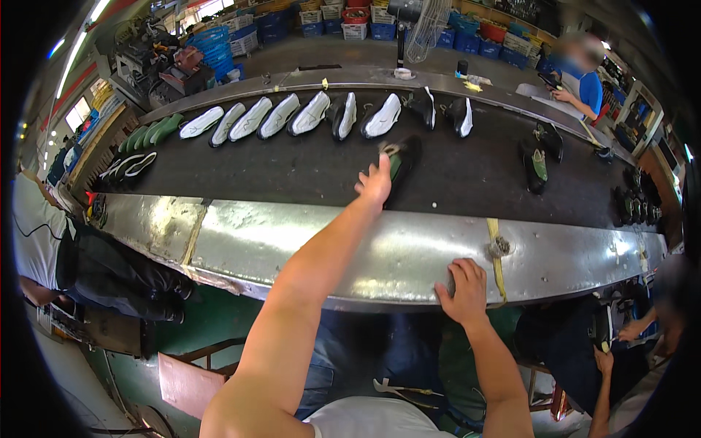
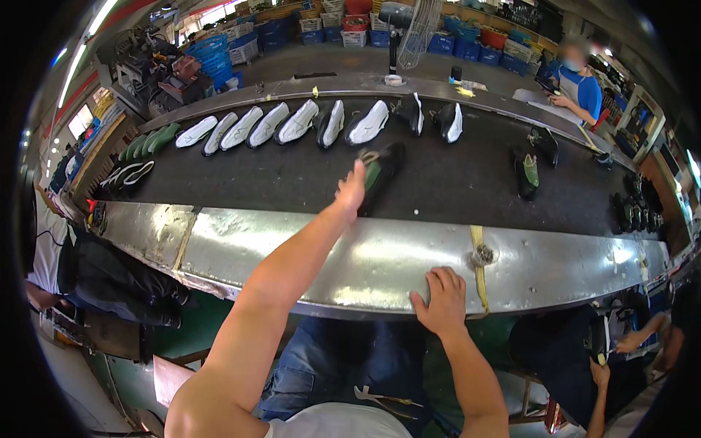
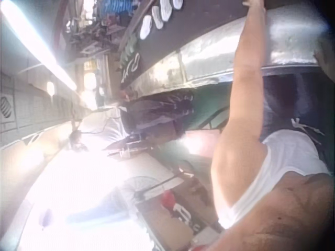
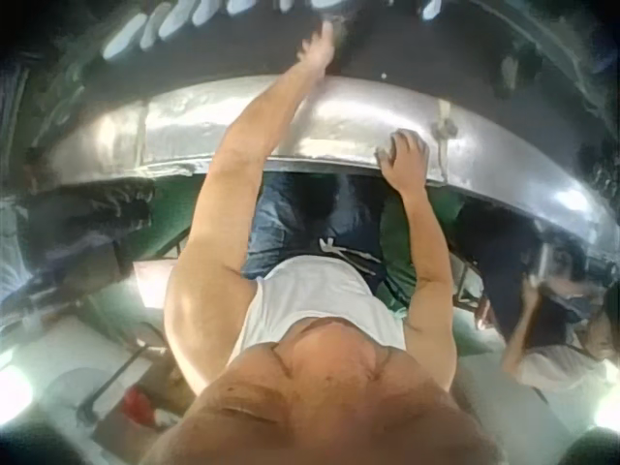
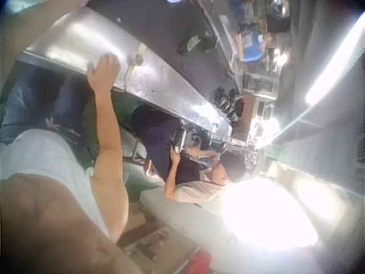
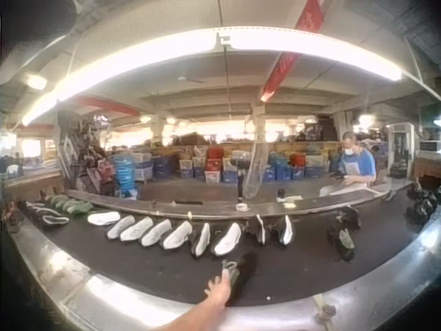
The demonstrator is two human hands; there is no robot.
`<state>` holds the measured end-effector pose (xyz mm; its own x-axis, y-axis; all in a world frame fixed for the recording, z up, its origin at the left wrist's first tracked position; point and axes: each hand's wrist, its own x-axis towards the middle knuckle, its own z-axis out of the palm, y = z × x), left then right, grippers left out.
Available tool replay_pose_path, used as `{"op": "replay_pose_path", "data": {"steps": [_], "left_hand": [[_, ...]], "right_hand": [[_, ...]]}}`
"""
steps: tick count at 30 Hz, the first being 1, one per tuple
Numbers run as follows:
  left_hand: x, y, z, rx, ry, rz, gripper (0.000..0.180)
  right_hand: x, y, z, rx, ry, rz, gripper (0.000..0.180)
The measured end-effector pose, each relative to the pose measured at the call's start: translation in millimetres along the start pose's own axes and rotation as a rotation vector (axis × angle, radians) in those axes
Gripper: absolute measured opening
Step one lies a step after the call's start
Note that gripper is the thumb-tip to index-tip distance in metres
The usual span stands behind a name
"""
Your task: Remove excess material and refine the edges of shoe soles using hand tools on a production line.
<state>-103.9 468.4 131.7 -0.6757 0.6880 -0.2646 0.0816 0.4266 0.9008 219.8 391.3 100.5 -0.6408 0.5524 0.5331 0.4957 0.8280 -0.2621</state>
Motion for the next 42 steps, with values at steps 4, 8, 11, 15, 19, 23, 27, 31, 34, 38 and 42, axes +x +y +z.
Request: {"op": "replay_pose_path", "data": {"steps": [4,8,11,15,19,23,27,31,34,38,42], "left_hand": [[9,-16,13,-0.059,0.028,0.305,0.091],[48,-9,3,-0.449,0.049,0.31,0.065],[118,-26,-42,-0.236,0.4,0.36,0.051],[218,-44,-121,0.367,0.744,0.432,0.068],[279,-25,-186,0.616,0.88,0.189,0.083],[322,-39,-261,0.521,0.781,-0.046,0.084],[341,-30,-256,0.644,0.284,0.123,0.095],[330,-30,-239,0.743,0.325,0.23,0.094],[308,-26,-246,0.704,0.241,0.147,0.092],[206,-26,-262,0.756,0.179,0.124,0.085],[66,-38,-293,0.751,0.207,0.161,0.076]], "right_hand": [[1,-4,-2,0.019,-0.003,0.011,0.047],[4,4,-4,0.0,-0.03,0.025,0.047],[10,0,-2,0.02,-0.054,0.02,0.047],[14,1,3,0.014,-0.106,0.029,0.05],[14,4,-1,-0.013,-0.177,0.096,0.049],[24,-3,0,-0.036,-0.225,0.135,0.048],[25,-2,-3,-0.06,-0.269,0.153,0.048],[27,-2,2,-0.032,-0.257,0.127,0.048],[26,-5,8,-0.011,-0.212,0.103,0.047],[29,-14,3,-0.016,-0.164,0.06,0.047],[18,-14,7,0.059,-0.082,0.012,0.044]]}}
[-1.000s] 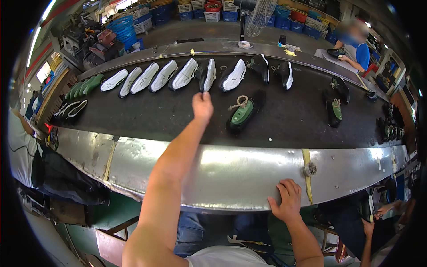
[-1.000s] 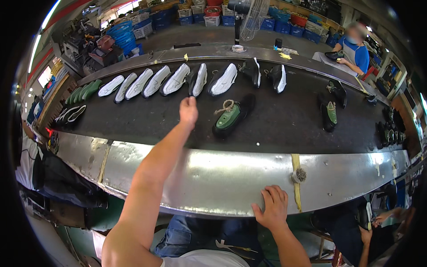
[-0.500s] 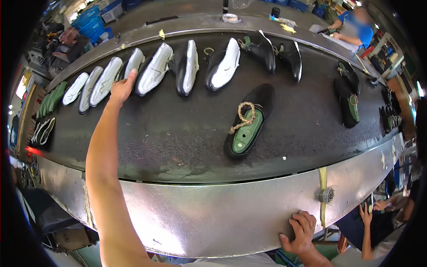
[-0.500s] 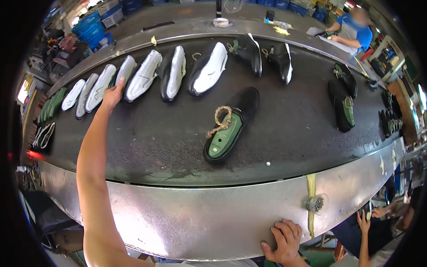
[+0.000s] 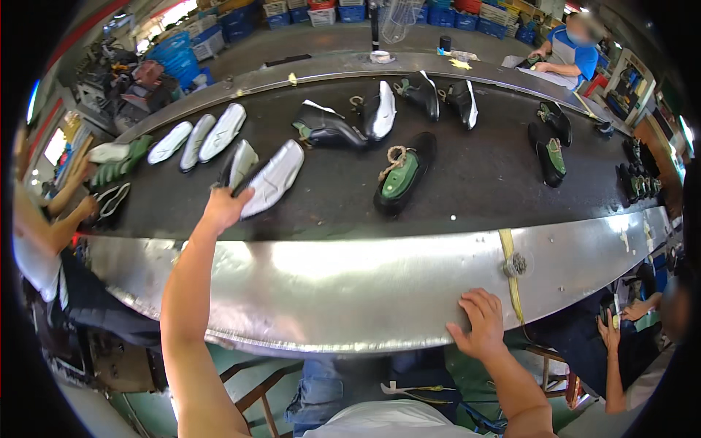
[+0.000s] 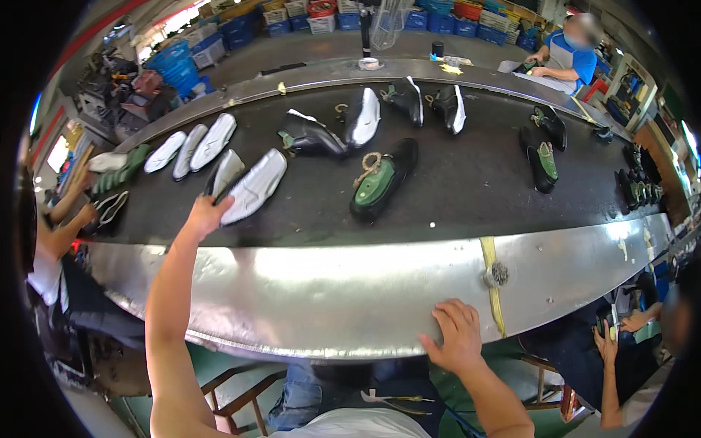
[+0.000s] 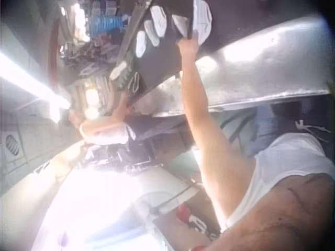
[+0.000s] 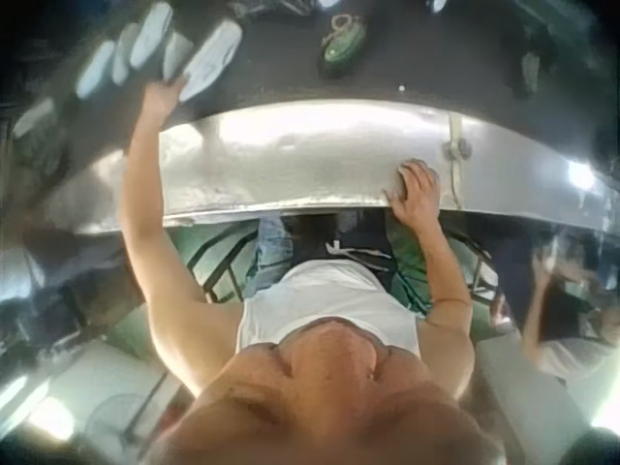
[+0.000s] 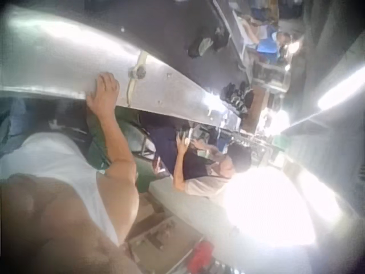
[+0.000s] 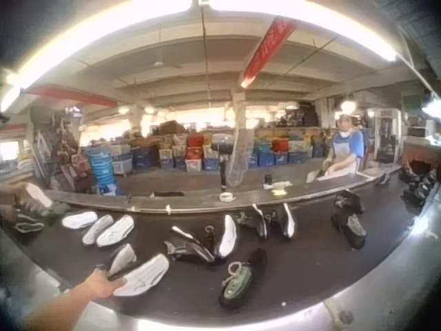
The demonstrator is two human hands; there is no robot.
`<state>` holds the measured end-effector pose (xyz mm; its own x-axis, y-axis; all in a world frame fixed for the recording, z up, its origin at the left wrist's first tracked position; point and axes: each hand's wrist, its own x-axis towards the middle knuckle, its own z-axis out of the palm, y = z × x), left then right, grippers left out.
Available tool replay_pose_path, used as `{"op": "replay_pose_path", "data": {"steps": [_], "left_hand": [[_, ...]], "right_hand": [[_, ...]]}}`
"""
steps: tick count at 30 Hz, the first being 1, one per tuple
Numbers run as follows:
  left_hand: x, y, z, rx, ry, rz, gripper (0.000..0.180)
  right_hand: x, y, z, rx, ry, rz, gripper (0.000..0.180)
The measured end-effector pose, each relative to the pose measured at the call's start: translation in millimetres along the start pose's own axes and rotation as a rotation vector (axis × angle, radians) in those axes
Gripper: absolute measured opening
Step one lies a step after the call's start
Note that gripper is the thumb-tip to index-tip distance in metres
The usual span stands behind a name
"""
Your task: Remove excess material and refine the edges of shoe soles using hand tools on a production line.
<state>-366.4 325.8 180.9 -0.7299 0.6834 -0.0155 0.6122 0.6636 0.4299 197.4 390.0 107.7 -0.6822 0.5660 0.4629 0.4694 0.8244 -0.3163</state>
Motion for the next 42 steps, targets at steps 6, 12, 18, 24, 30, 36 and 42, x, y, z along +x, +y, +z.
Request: {"op": "replay_pose_path", "data": {"steps": [6,12,18,24,30,36,42], "left_hand": [[-190,-24,-56,-0.127,-0.072,-0.101,0.069],[-276,-36,-26,0.348,-0.074,0.275,0.093],[-162,28,-1,0.268,-0.268,0.143,0.096],[-146,5,12,-0.062,-0.192,0.162,0.077],[-315,9,45,-1.017,-0.224,0.372,0.071],[-458,5,154,-1.326,-0.54,0.276,0.08],[-460,-1,168,-1.173,-0.931,0.373,0.067]], "right_hand": [[-67,-27,-9,0.164,0.047,-0.167,0.031],[-208,-76,0,0.201,-0.807,0.046,0.044],[-234,-111,-8,0.126,-1.067,0.182,0.059],[-259,-86,-6,0.592,-1.272,0.575,0.068],[-323,-42,4,1.615,-1.065,1.11,0.054],[-267,-94,-39,1.71,-0.759,0.981,0.03],[-234,-137,-46,1.025,-0.805,0.764,0.032]]}}
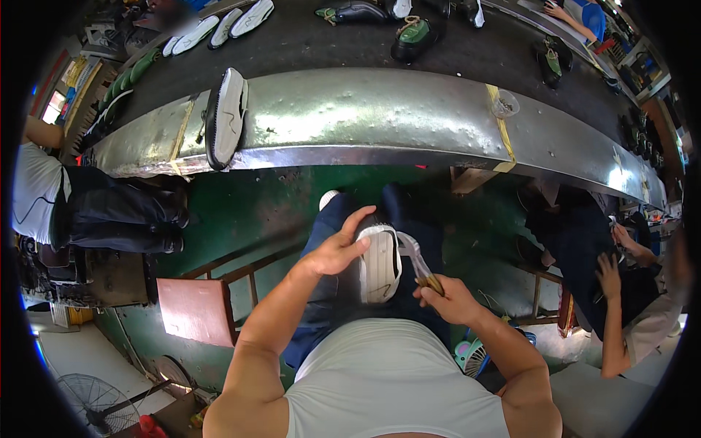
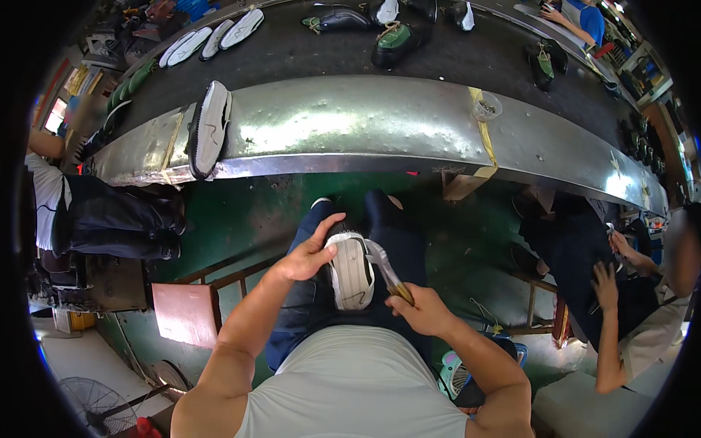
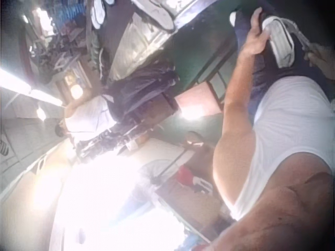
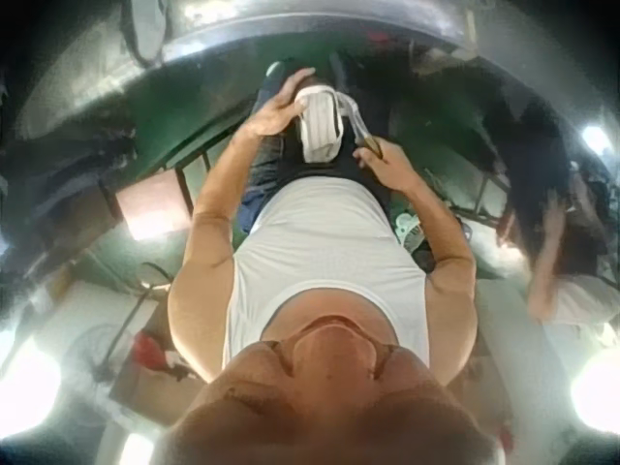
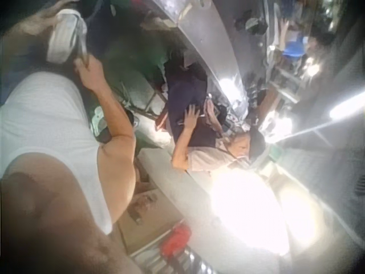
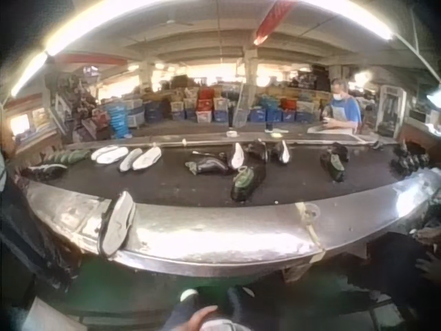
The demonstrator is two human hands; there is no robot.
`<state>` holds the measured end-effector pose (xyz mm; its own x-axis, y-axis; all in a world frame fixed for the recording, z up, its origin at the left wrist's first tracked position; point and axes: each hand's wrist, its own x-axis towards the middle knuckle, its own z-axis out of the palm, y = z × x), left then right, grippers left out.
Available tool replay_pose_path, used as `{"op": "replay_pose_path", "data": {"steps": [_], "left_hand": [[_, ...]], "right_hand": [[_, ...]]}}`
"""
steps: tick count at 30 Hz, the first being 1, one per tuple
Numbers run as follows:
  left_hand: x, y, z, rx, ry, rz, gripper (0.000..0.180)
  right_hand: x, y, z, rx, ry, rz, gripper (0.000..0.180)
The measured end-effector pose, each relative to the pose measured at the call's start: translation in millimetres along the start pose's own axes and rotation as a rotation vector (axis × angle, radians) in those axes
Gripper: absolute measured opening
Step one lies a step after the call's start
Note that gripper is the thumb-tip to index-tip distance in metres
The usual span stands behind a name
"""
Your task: Remove excess material and refine the edges of shoe soles using hand tools on a production line.
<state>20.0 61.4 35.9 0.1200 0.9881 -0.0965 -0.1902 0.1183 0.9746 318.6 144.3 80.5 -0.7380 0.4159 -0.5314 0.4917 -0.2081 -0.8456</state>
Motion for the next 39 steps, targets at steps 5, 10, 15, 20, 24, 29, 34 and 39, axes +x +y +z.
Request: {"op": "replay_pose_path", "data": {"steps": [5,10,15,20,24,29,34,39], "left_hand": [[4,-16,-1,0.18,0.066,-0.003,0.064],[7,-2,10,0.381,0.258,-0.046,0.059],[7,-6,-5,0.259,0.299,-0.119,0.056],[7,-25,-26,-0.019,0.251,-0.089,0.054],[2,-13,-35,-0.201,0.163,-0.118,0.058],[11,-23,-21,-0.374,0.271,-0.208,0.054],[20,-29,-14,0.012,0.464,-0.134,0.047],[16,-24,-19,0.027,0.384,-0.129,0.051]], "right_hand": [[14,-3,10,0.006,-0.025,-0.012,0.031],[36,5,3,0.051,-0.139,-0.122,0.03],[56,-21,2,-0.111,-0.165,0.061,0.031],[90,34,20,-0.558,0.264,-0.519,0.031],[71,6,26,-0.595,0.265,-0.484,0.029],[58,-29,23,-0.929,0.179,-0.122,0.024],[50,-51,-5,-0.433,-0.053,-0.027,0.022],[65,-50,20,-0.298,0.256,-0.412,0.025]]}}
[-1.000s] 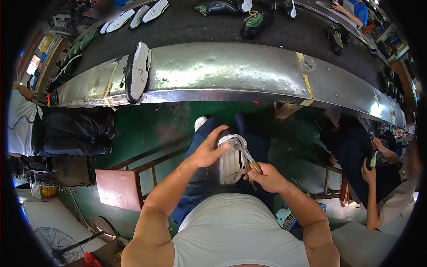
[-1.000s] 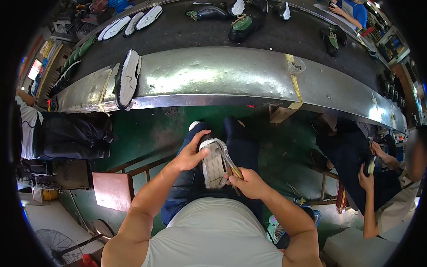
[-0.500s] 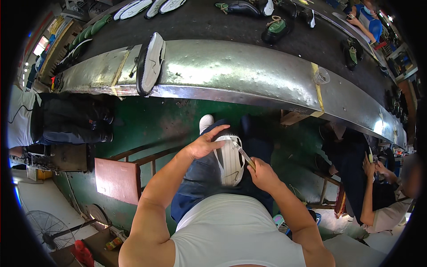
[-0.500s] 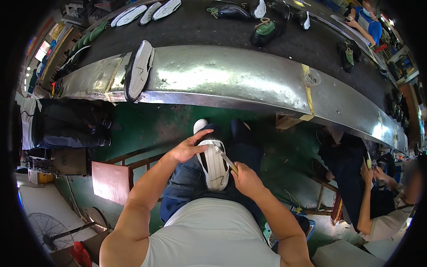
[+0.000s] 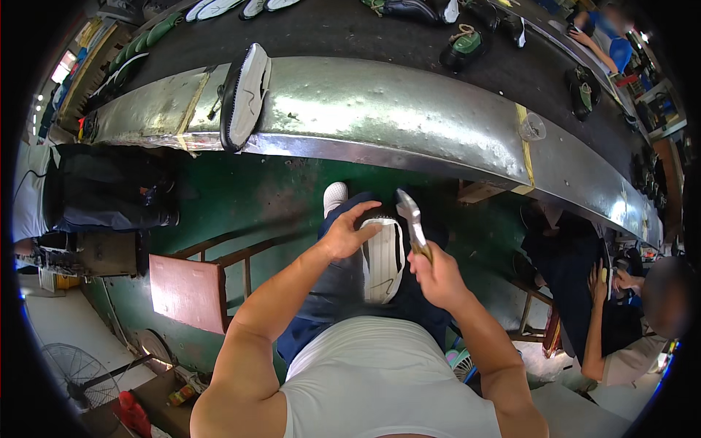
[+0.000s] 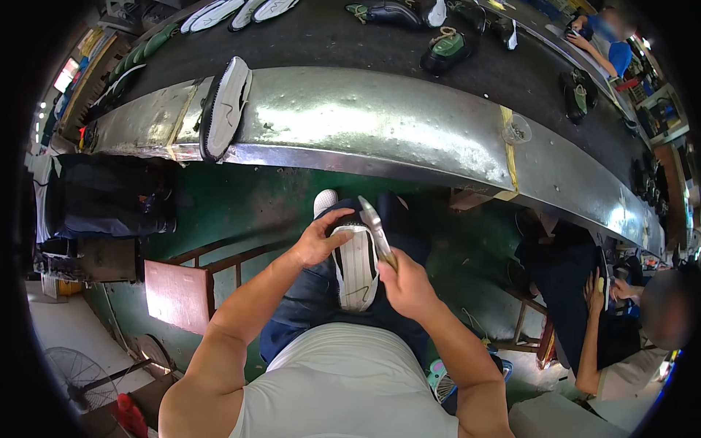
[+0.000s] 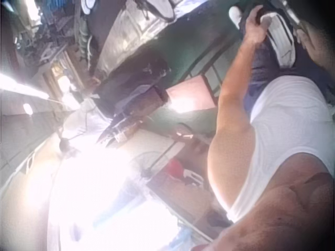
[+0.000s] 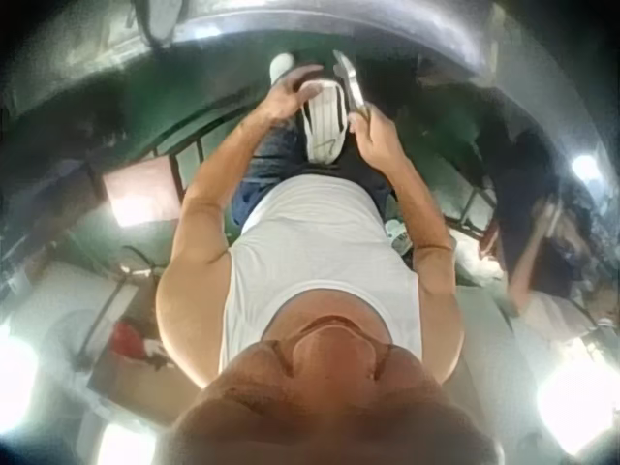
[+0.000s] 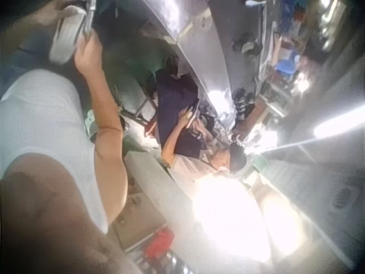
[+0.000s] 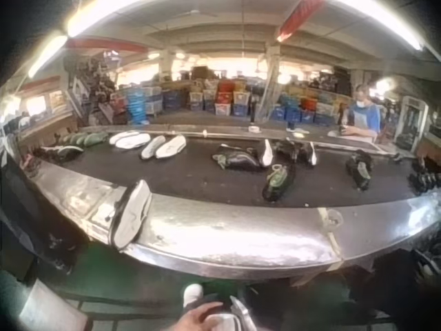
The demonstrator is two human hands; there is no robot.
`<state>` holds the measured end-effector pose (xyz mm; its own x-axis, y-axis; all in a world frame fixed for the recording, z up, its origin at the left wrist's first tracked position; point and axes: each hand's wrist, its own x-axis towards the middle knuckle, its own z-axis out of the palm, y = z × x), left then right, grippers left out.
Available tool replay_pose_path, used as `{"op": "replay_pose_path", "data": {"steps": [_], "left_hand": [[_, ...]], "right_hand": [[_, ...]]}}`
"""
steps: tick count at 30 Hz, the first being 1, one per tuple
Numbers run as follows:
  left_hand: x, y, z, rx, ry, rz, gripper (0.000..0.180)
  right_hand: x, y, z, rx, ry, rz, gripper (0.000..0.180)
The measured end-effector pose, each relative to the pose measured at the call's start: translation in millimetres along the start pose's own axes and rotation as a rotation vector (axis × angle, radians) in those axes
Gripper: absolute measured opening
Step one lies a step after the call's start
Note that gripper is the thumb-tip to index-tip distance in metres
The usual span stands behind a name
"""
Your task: Remove excess material and refine the edges of shoe soles using hand tools on a production line.
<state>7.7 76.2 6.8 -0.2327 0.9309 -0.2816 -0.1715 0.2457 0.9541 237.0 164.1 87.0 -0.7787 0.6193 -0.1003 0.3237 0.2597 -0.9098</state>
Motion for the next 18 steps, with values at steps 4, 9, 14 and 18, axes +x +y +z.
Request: {"op": "replay_pose_path", "data": {"steps": [4,9,14,18], "left_hand": [[2,0,-18,-0.177,-0.147,-0.07,0.068],[-18,-35,-7,-0.225,-0.039,-0.064,0.078],[-40,-53,47,0.063,0.292,-0.146,0.074],[-60,-56,66,0.196,0.289,-0.163,0.076]], "right_hand": [[24,28,9,-0.245,-0.282,0.155,0.024],[1,54,39,-0.138,0.089,0.166,0.055],[-9,96,63,-0.046,0.129,0.283,0.044],[-24,98,50,0.009,0.07,0.31,0.039]]}}
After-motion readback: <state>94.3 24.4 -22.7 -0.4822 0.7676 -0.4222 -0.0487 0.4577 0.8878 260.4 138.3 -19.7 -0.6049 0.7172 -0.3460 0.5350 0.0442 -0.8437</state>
